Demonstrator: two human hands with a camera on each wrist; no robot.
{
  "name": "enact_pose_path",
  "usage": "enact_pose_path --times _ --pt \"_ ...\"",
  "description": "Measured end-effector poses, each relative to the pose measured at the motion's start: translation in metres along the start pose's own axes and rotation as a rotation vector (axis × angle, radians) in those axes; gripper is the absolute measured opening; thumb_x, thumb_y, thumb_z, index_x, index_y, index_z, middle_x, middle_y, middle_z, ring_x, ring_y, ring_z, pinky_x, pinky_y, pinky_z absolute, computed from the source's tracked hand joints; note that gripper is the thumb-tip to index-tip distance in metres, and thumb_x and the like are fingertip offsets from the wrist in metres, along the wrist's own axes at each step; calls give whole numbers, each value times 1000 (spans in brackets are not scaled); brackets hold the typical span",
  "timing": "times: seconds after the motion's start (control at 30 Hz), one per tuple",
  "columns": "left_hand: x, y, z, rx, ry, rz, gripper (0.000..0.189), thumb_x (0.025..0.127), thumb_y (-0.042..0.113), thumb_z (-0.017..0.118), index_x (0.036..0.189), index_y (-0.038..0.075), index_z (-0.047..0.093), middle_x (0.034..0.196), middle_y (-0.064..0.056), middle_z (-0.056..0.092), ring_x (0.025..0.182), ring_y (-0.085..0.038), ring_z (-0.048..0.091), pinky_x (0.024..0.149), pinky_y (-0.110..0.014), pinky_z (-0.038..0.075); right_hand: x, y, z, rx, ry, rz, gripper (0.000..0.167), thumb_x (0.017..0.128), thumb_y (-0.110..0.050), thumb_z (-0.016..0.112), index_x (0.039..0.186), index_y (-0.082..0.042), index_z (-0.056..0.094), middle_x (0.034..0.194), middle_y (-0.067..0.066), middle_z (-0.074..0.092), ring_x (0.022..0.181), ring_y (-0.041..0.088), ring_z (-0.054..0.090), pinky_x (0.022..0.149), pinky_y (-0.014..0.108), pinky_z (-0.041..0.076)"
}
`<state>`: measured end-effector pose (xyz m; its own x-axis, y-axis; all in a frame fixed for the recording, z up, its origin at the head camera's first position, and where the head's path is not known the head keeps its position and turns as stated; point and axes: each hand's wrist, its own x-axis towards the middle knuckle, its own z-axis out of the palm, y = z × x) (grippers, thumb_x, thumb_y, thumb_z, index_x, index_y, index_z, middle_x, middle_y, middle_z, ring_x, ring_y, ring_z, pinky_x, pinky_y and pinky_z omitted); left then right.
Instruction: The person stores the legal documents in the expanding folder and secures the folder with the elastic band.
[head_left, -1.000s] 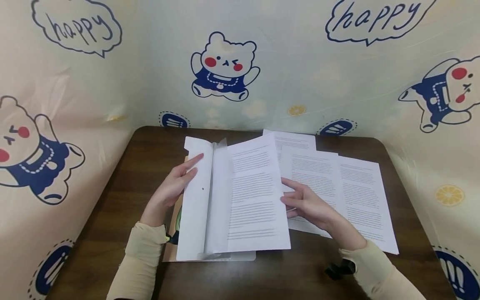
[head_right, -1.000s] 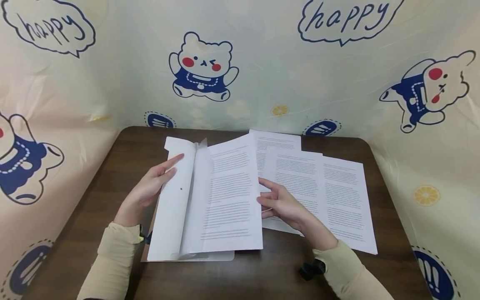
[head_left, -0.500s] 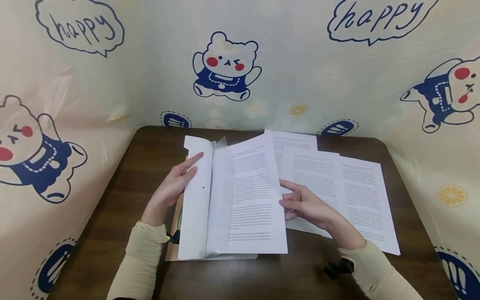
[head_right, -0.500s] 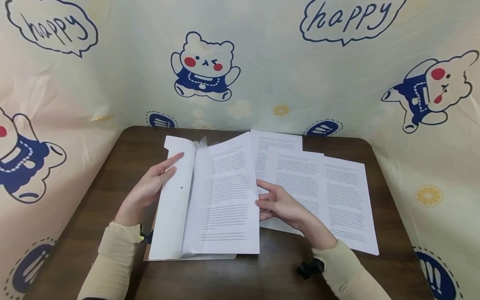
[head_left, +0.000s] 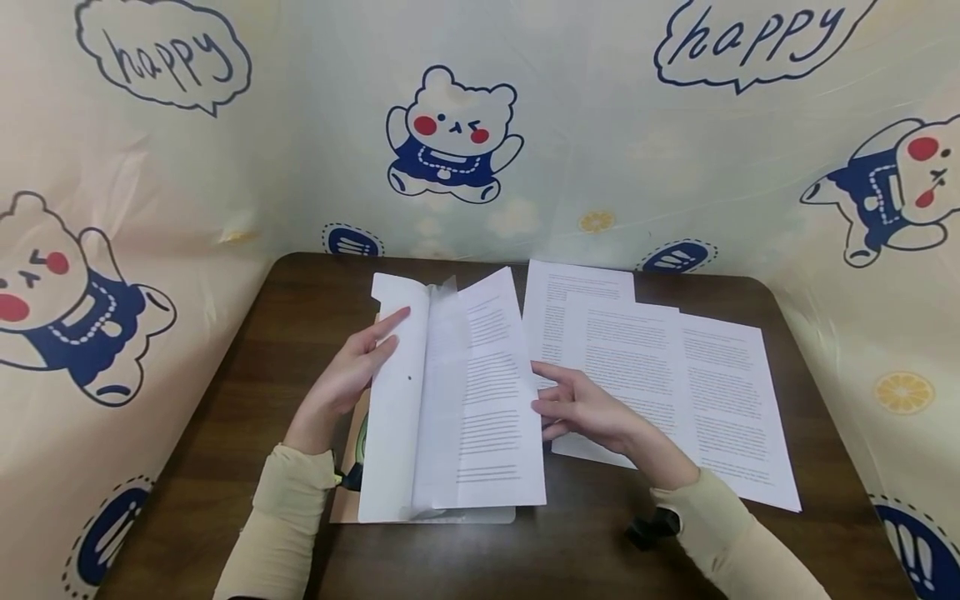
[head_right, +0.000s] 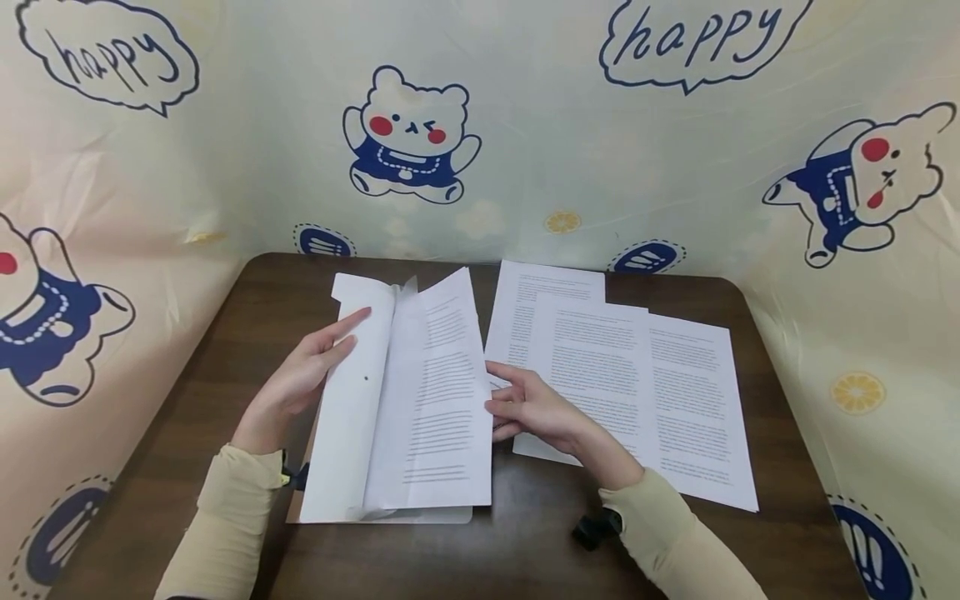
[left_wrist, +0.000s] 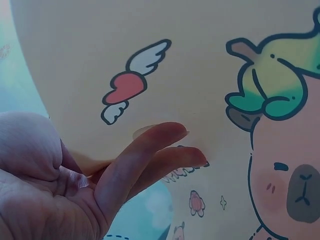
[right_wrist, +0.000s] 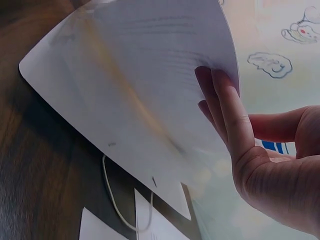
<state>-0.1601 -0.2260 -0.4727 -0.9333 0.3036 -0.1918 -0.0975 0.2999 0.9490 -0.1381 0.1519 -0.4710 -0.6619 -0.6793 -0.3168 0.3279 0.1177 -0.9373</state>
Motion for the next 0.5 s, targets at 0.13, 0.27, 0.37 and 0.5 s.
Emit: enact_pose_path --times 0.13,0.27,0.37,0.5 --pt "-2 0 0 -36 -7 -5 59 120 23 42 176 15 26 186 -17 13 156 -41 50 95 -20 63 7 -1 9 11 -17 -11 75 111 -2 55 174 3 15 146 43 62 102 16 83 85 30 69" --pt "-4 1 0 -97 -39 -21 59 120 22 42 177 16 24 184 -22 18 95 -18 78 77 -22 65 14 -2 18 13 -14 -5 75 111 -2 56 174 3 15 146 41 62 105 19 83 86 31 69" --pt "-5 1 0 -120 -55 -20 60 120 22 41 177 16 23 182 -25 20 84 -7 77 75 -22 65 18 -1 24 2 2 11 76 111 -3 57 174 3 14 145 39 64 106 21 83 87 32 69" --pt "-5 1 2 -116 -45 -14 59 120 22 42 177 16 24 183 -23 19 92 -3 75 78 -22 65 23 3 32 -14 14 22 76 111 -2 56 174 2 14 143 37 67 107 22 83 87 32 69"
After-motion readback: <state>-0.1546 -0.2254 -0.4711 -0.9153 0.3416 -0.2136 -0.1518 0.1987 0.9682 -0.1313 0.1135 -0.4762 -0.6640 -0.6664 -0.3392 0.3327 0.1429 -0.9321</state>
